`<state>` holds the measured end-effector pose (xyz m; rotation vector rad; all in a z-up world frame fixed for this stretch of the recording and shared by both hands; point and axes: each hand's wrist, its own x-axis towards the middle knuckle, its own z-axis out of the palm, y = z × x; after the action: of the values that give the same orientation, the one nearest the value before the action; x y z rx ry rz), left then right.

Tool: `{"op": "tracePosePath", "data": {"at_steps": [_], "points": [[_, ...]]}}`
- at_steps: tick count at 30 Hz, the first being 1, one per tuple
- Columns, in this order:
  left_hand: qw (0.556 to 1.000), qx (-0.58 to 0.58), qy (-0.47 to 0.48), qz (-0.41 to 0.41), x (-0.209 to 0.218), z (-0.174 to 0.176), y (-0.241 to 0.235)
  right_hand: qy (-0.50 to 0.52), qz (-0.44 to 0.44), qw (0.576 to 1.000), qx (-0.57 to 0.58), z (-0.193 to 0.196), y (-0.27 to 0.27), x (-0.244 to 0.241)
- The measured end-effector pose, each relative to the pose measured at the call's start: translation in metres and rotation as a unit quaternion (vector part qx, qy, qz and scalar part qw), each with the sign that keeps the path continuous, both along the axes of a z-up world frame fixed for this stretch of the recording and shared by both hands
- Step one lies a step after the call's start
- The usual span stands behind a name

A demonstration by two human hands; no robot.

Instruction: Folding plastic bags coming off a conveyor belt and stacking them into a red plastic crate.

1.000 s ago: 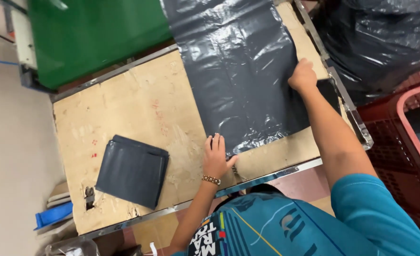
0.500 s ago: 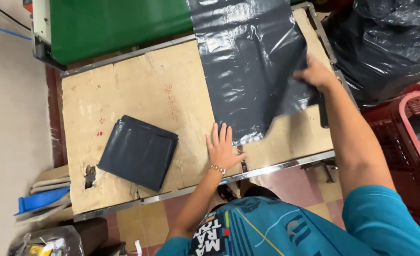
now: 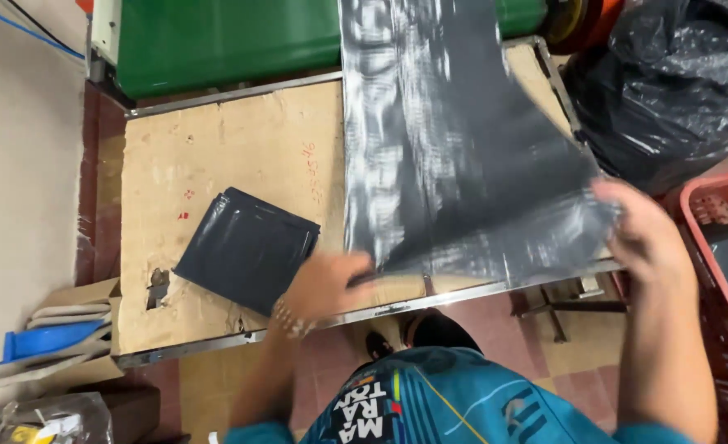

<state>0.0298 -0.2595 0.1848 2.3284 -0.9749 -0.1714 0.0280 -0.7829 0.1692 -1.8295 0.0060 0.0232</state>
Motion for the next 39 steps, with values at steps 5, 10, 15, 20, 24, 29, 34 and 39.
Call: {"op": "tracePosePath", "data": {"at_steps": [5,10,15,20,24,29,34,39], "points": [[0.966,-0.153,0.036,-0.205,-0.046,0.099,0.02,0.094,-0.095,0.986,0.101,0.031,0.006,-0.109],[0.958,-0.154,0.113,-0.215,0.039,0.099,0.017,0.072,-0.051,0.98,-0.18,0.05,0.024,-0.036],[0.875,-0.218,0.308,0.302,0.208,0.025,0.004,-0.17,0.025,0.966,-0.194,-0.041,-0.012,0.142],[0.625,-0.546,0.444,0.338,0.28,-0.094,-0.02,-0.077,-0.041,0.995,-0.05,-0.15,0.009,0.33],[0.854,-0.11,0.195,0.469,0.305,-0.289,0.012,0.104,-0.026,0.989,-0.102,-0.218,0.038,0.4],[0.846,0.041,0.172,0.502,0.288,-0.255,-0.014,0.087,-0.09,0.917,-0.378,-0.147,0.089,0.411],[0.817,0.259,0.033,0.515,0.274,-0.191,-0.068,0.183,-0.129,0.886,-0.407,-0.157,0.098,0.44],[0.909,0.12,-0.306,0.256,0.257,-0.186,-0.14,0.245,-0.099,0.898,-0.352,-0.16,0.094,0.445]]}}
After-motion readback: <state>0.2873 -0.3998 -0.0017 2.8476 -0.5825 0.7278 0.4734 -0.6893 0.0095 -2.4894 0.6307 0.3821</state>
